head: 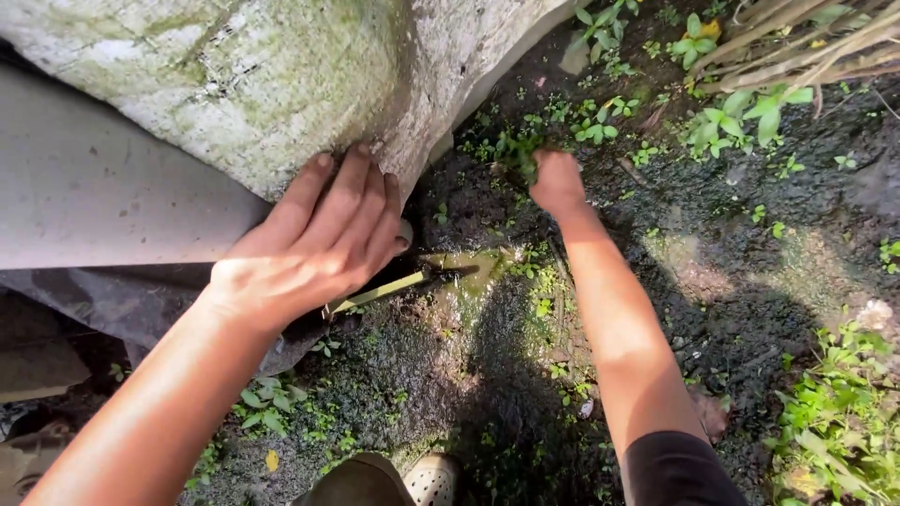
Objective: Manually removing small weeds and debris from a muddy patch of ground.
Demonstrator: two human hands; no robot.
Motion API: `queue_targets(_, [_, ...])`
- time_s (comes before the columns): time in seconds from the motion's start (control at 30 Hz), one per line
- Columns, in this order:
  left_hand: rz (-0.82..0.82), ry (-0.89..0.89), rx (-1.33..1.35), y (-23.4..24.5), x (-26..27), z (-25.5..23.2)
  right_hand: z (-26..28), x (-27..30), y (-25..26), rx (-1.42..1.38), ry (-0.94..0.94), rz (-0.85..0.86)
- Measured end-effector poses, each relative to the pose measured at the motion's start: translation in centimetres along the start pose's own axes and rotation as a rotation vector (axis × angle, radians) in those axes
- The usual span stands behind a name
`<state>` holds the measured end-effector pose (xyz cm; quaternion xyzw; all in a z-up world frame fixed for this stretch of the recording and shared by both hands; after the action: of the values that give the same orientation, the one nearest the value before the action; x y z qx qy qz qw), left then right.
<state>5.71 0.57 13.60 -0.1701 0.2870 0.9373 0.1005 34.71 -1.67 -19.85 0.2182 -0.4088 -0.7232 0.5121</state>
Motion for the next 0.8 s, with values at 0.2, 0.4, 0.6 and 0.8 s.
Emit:
queue_targets(0.2, [0.043, -0.012, 0.0, 0.4, -0.3, 0.0, 0.7, 4.2, -2.9, -0.108, 0.224, 0.173])
queue_targets(0.4, [0.03, -0.004, -0.02, 0.8, -0.6, 0.2, -1.6, 3.4, 4.9, -0.023, 0.224, -0.356])
queue_targets(0.6, [0.021, -0.001, -0.012, 0.6, -0.8, 0.2, -4.5, -0.1, 6.4, 0.06, -0.188, -0.229])
queue_targets(0.8, [0.045, -0.007, -0.011, 0.2, -0.6, 0.1, -6.0, -3.1, 3.4, 0.099, -0.216, -0.072])
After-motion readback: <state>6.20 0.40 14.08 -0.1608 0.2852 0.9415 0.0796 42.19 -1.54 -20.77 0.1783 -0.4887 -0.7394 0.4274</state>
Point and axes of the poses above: each hand's wrist, its own x-axis away from the middle knuckle, its own y-axis out of the back of the hand, z = x × y, the point moved 6 cm from there along -x, towards the middle knuckle, and after that the axes turned 12 degrees about y, right-handed, at the moved point
